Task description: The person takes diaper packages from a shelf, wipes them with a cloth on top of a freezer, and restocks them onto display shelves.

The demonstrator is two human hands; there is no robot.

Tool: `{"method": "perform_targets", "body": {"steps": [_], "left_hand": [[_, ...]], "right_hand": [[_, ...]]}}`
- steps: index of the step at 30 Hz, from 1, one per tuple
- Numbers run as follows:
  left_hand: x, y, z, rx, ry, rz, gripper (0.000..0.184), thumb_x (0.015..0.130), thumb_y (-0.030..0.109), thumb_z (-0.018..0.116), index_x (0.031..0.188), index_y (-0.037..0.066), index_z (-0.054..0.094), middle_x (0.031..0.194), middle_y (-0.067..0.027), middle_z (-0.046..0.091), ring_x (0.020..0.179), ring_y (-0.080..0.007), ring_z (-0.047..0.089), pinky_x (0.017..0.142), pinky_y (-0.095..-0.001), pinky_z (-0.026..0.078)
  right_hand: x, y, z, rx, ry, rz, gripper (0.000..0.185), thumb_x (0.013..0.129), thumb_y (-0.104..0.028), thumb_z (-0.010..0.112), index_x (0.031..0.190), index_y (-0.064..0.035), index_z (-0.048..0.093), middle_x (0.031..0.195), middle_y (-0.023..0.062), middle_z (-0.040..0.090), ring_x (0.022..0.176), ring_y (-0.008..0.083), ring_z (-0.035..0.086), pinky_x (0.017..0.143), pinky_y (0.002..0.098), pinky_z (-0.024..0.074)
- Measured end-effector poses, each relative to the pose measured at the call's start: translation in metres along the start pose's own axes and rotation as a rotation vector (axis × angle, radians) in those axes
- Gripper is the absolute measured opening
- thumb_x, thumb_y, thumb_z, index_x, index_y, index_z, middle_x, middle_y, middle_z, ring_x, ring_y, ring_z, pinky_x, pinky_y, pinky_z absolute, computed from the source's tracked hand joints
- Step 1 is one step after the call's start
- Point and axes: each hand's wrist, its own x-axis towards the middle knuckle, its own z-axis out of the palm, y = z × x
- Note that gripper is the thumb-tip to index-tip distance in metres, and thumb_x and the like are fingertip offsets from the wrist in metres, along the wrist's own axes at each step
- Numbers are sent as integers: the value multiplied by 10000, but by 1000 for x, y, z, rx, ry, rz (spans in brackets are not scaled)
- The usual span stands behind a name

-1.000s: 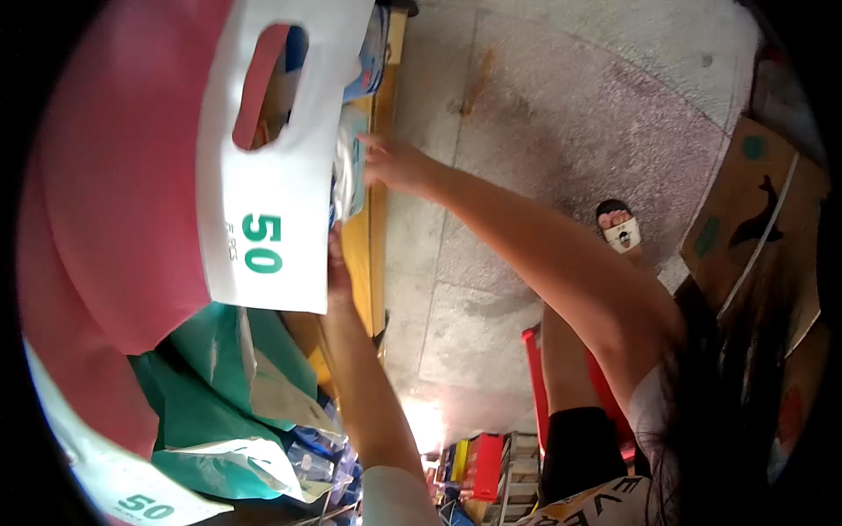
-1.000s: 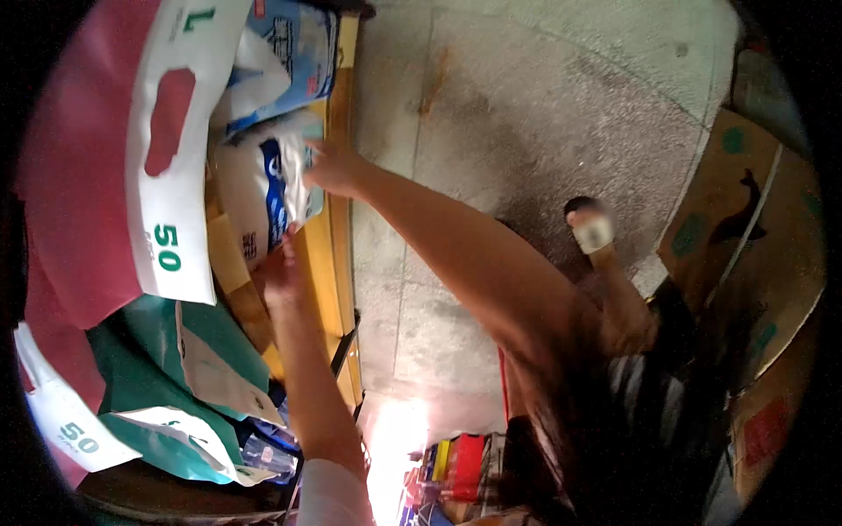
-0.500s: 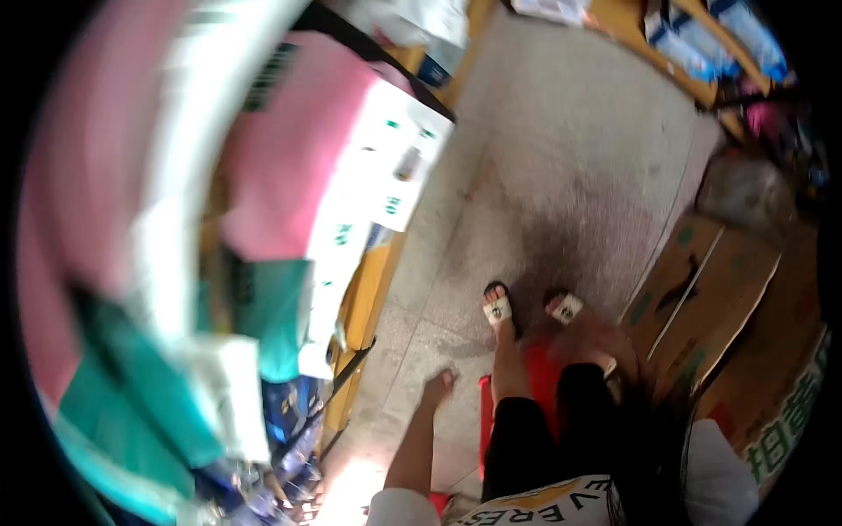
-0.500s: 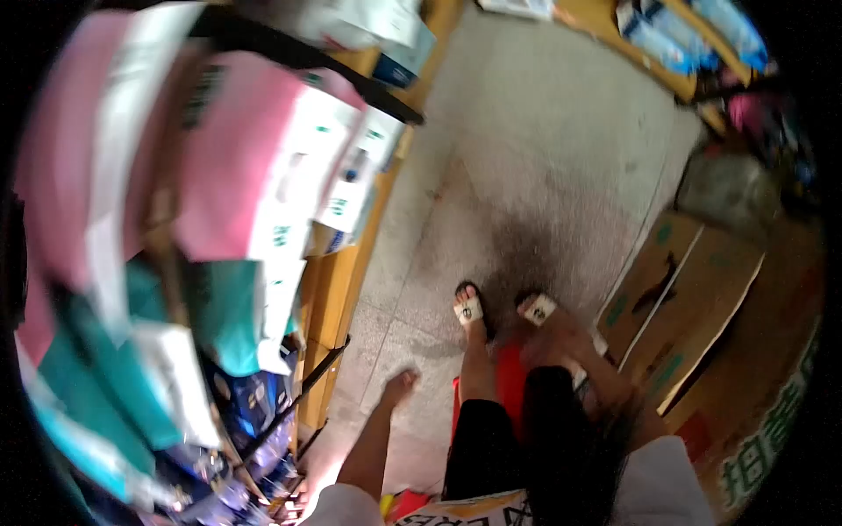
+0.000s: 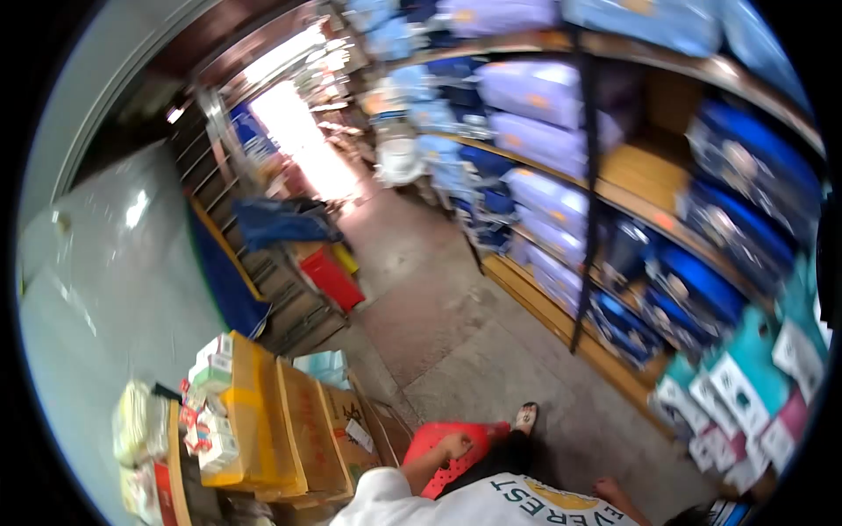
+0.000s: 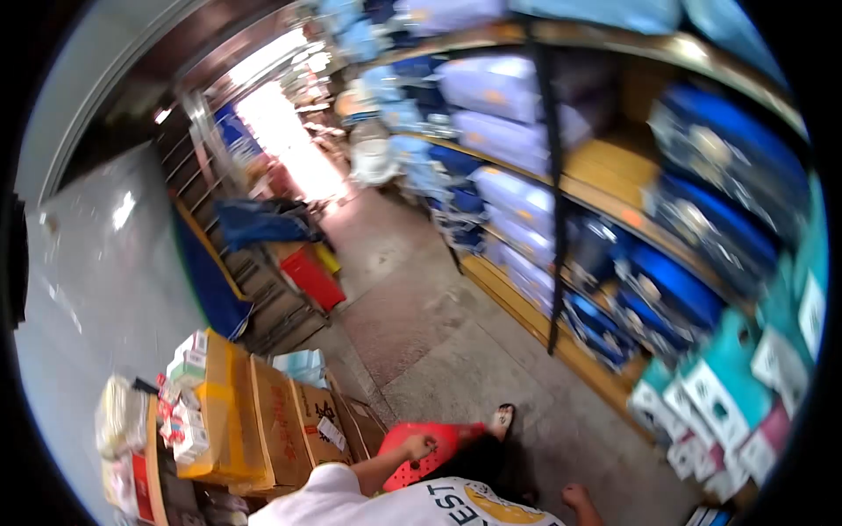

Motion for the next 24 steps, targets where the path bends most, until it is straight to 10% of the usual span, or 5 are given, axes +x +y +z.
{"method": "perform_targets", "body": {"steps": [12, 16, 21, 22, 24], "left_hand": [[67, -167, 32, -574, 194, -692, 469, 821, 441, 483, 1030, 39, 600, 886, -169, 631, 857, -207, 619, 773, -325, 474], [133, -181, -39, -741, 460, -656, 466, 821, 424, 502, 1028, 17, 595, 892, -164, 630, 880, -194, 612, 789, -314, 470], [201, -184, -173, -1299, 734, -417, 382, 856, 310, 516, 997, -38, 585, 866, -138, 630, 818, -213, 581, 734, -304, 454], [206, -181, -195, -1318, 919, -305, 398, 858, 308, 521, 978, -65, 587, 833, -148, 627, 751, -248, 558, 679, -324, 441], [215, -205, -244, -1317, 985, -390, 393, 859, 307, 519, 982, -60, 588, 841, -147, 628, 760, -249, 560, 684, -324, 442]], "right_hand": [[205, -577, -54, -271, 6, -456, 236, 727, -217, 578, 860, -30, 631, 781, 117, 638, 697, 188, 606, 635, 295, 472], [142, -728, 4, -534, -324, -599, 274, 722, -268, 593, 877, -47, 636, 741, 89, 636, 676, 148, 595, 620, 285, 472], [364, -752, 92, -1434, -731, -858, 320, 727, -349, 571, 904, -95, 652, 800, 107, 643, 711, 253, 601, 662, 356, 468], [309, -815, 100, -1495, -679, -552, 355, 725, -361, 568, 959, -104, 638, 871, 131, 637, 801, 265, 601, 719, 376, 461], [331, -876, 132, -1618, -673, -724, 393, 733, -389, 537, 961, -83, 631, 931, 142, 625, 858, 279, 588, 754, 398, 444]]}}
